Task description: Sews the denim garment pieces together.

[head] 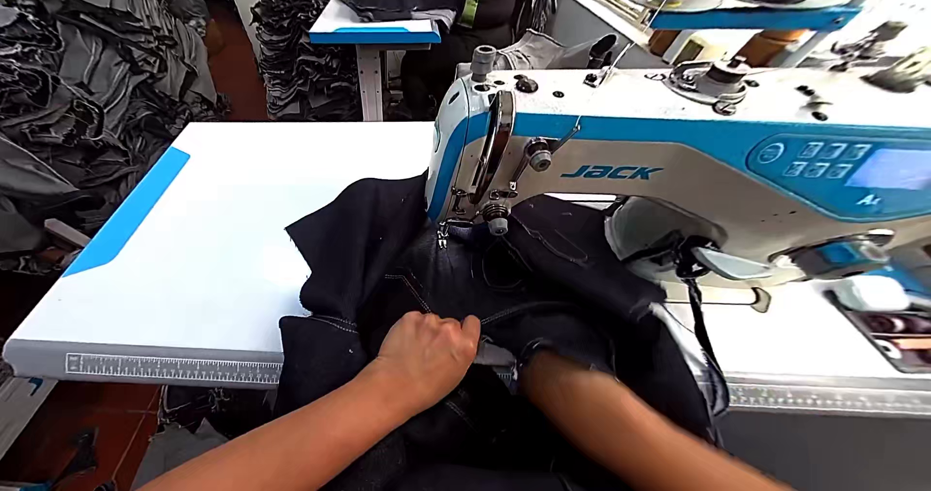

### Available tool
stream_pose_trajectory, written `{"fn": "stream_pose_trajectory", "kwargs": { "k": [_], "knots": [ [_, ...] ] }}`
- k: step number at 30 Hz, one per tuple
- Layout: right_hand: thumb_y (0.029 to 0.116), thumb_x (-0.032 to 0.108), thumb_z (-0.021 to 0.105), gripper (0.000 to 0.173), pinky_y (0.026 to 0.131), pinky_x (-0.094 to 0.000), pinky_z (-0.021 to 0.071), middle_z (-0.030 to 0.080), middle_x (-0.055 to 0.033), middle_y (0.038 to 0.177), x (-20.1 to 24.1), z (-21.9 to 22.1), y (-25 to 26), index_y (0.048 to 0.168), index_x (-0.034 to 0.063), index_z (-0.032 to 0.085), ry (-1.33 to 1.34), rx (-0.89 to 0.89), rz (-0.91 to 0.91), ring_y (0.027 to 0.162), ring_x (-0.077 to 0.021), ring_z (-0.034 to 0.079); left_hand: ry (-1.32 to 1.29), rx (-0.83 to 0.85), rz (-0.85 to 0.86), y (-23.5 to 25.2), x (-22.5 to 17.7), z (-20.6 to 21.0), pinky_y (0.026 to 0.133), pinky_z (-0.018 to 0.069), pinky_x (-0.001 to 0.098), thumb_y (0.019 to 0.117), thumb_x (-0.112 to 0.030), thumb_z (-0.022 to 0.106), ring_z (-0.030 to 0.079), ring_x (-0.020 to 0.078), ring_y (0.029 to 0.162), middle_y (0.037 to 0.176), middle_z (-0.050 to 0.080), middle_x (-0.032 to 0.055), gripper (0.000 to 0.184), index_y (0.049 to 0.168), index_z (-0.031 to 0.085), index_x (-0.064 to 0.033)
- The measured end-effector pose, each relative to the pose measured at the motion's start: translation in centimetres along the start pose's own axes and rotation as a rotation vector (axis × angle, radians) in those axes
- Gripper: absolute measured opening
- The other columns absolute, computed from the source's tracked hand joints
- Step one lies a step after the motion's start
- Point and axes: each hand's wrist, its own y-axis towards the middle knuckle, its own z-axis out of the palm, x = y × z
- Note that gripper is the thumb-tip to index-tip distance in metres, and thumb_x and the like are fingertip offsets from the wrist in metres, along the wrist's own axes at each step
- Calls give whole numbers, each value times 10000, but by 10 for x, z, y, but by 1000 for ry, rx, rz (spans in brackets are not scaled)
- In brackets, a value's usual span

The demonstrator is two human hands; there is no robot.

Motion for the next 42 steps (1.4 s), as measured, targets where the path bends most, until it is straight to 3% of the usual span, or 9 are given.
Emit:
{"fn": "stream_pose_trajectory", "kwargs": {
  "k": [2,6,9,11,14,19,26,32,42],
  "knots": [
    [901,-28,583,122,442,-442,523,666,-174,730,6,7,-25,870,-28,702,-225,-489,-402,580,-327,682,2,-63,50,-5,5,8,503,527,368,855,-83,679,680,229,568,615,644,67,42,831,708,-65],
    [930,99,599,90,644,-405,557,673,-122,889,-3,-28,-10,945,43,668,-167,-872,-629,832,-305,685,-32,-140,134,-12,15,13,484,503,352,855,-100,667,653,215,551,621,631,59,69,851,729,-69],
    [705,161,821,606,986,-471,548,652,-169,1290,-26,-15,37,1261,14,632,-10,-585,-660,1225,-329,634,-44,-188,160,-15,23,12,486,504,339,853,-79,644,647,203,550,606,616,48,82,814,716,-78],
    [693,165,899,859,1109,-464,472,570,-170,1460,-28,-6,49,1441,9,506,13,-421,-651,1368,-307,554,-46,-201,167,-17,28,12,484,503,336,856,-74,630,644,199,550,602,606,45,89,785,684,-79],
    [725,-73,712,544,955,-440,587,726,-108,1252,-27,6,56,1256,43,693,15,-629,-601,1163,-258,708,-56,-147,141,-20,30,8,525,542,355,853,-85,657,676,214,596,647,638,58,45,861,698,-67],
    [855,-83,593,254,788,-386,634,780,-116,999,-18,15,53,994,51,758,-116,-776,-583,960,-243,774,102,257,64,-13,17,-20,573,542,375,933,-43,604,706,259,670,753,702,108,287,1188,730,-7],
    [884,-65,527,303,788,-352,629,787,-114,1055,-11,21,51,1041,29,769,-172,-816,-554,977,-245,776,124,441,112,-3,11,-31,606,527,388,971,-6,517,704,285,749,845,705,152,202,1013,705,56],
    [892,-51,508,323,793,-339,627,789,-97,1058,-14,22,56,1046,52,772,-158,-834,-536,992,-236,772,10,434,86,1,25,-31,621,539,397,977,-68,550,711,272,760,845,714,126,256,1144,719,28],
    [882,-112,620,286,777,-510,616,770,-160,1088,-26,-27,111,1082,18,777,-40,-721,-496,990,-330,762,-107,623,-91,69,68,-41,682,482,520,1057,-127,473,675,372,875,890,678,175,238,1052,680,-9]
  ]
}}
